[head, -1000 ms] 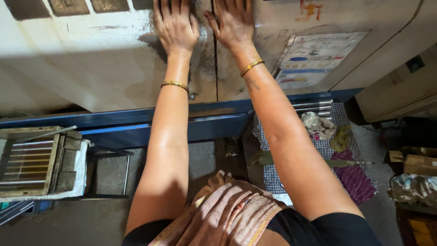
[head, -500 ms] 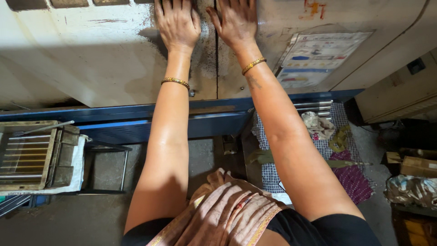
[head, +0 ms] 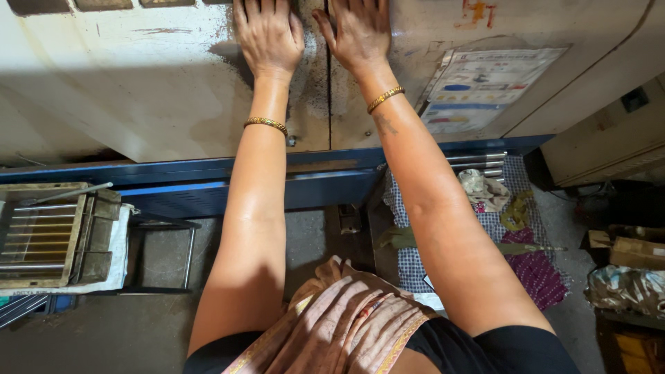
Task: The person opens a machine door, removes a metal rod, wipes it with a cloth, inspects it, and places it in a tray. The person repeats this process with additional rods, wiping and inspecting each one before storing them.
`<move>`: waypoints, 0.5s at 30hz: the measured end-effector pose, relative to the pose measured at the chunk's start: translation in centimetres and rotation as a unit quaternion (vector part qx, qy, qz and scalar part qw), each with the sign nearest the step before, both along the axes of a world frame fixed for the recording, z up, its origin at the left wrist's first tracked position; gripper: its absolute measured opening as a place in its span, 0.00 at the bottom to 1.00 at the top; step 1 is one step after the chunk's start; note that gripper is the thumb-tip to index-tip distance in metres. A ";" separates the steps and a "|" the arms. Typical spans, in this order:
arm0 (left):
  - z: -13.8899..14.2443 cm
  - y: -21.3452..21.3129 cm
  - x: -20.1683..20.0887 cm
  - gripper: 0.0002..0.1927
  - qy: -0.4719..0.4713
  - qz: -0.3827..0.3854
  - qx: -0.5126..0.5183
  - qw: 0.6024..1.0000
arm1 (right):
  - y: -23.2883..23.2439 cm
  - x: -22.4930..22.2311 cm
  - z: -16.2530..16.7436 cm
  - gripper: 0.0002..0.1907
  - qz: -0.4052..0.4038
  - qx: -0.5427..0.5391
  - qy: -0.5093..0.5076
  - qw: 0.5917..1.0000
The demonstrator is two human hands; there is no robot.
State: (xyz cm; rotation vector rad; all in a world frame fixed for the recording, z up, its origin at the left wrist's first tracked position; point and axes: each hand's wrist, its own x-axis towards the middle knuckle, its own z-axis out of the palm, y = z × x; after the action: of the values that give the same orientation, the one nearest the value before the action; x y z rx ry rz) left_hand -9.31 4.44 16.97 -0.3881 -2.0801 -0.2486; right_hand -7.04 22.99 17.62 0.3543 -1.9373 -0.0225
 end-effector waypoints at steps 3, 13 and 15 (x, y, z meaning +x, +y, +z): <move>0.0 0.0 0.0 0.22 0.005 0.001 0.001 1.000 | 0.0 0.1 0.0 0.23 0.007 -0.007 -0.035 0.999; 0.2 0.0 0.1 0.22 0.010 0.005 -0.003 1.000 | 0.0 0.1 0.1 0.23 -0.007 0.011 0.010 1.000; 0.2 0.0 0.1 0.22 0.018 0.001 -0.001 1.000 | 0.0 0.1 0.2 0.23 -0.005 0.007 -0.002 1.000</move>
State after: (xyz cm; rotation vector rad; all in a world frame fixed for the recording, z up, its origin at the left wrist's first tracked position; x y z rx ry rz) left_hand -9.16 4.44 17.12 -0.3891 -2.0466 -0.2357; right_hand -6.90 22.99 17.78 0.3541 -1.9435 -0.0408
